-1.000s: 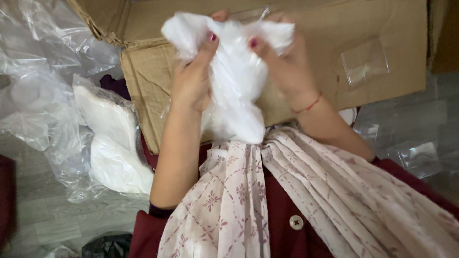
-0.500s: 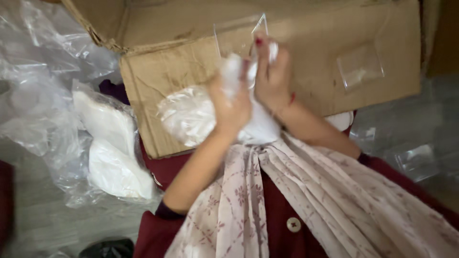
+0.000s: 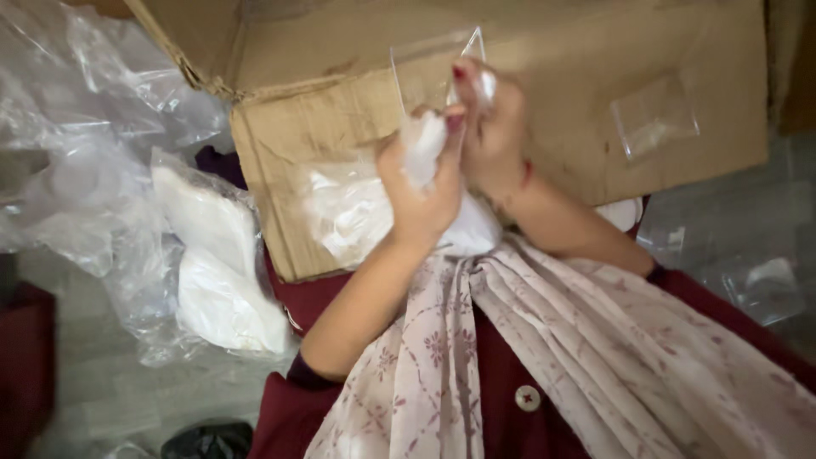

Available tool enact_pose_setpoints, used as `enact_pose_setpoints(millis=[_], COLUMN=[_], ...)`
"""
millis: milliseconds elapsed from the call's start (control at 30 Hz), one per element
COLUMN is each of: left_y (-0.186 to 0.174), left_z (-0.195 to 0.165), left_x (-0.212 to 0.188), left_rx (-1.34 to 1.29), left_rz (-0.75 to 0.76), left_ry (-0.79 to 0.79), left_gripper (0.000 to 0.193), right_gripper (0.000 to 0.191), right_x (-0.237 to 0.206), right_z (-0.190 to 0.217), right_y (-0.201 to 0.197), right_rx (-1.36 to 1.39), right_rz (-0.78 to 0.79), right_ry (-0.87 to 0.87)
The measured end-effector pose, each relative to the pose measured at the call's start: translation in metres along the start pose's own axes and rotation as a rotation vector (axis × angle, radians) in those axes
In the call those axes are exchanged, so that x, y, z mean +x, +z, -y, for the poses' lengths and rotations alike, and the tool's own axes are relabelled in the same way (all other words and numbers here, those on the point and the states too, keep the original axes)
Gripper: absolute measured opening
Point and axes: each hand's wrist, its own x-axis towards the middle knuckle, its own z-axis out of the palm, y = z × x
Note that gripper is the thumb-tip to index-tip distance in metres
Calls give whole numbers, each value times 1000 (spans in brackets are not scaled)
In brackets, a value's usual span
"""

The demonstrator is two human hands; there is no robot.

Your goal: The person sits on the floor and wraps clear plastic boxes in white plastic bags, twisting the bag closed around each box, and places the wrapped boxes into a large cardboard carton, repeating the cycle for successive boxes.

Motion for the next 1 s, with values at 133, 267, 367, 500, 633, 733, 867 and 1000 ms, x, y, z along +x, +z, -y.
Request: enact_pose_setpoints(millis=[133, 267, 367, 500, 633, 733, 867, 1000], left_y=[-6, -26, -42, -40, -32, -38, -42, -27], left_z=[12, 15, 2, -11, -7, 0, 5, 9], left_x=[10, 27, 31, 32, 32, 27, 21, 25], left_rx=[-153, -459, -616, -420, -650, -994, -862, -530], left_rz=[-71, -64, 133, 68, -122, 107, 184, -52], left_ry=[-628, -724, -689, -826, -885, -628, -671, -837], left_gripper=[37, 59, 70, 59, 50, 42, 44, 60], right_gripper=[7, 23, 48, 15, 6, 12, 4, 15], right_x=[-17, -8, 0, 4, 0, -2, -4, 1], right_z=[33, 42, 33, 17, 12, 13, 16, 15], right_y=[4, -3, -14, -11, 1, 1, -6, -7], right_rx=[-168, 480, 651, 777, 810, 637, 545, 602], right_rz=[-25, -90, -37, -167, -268, -98, -194, -240], right_ry=[-258, 59, 178, 181, 153, 53, 11, 49])
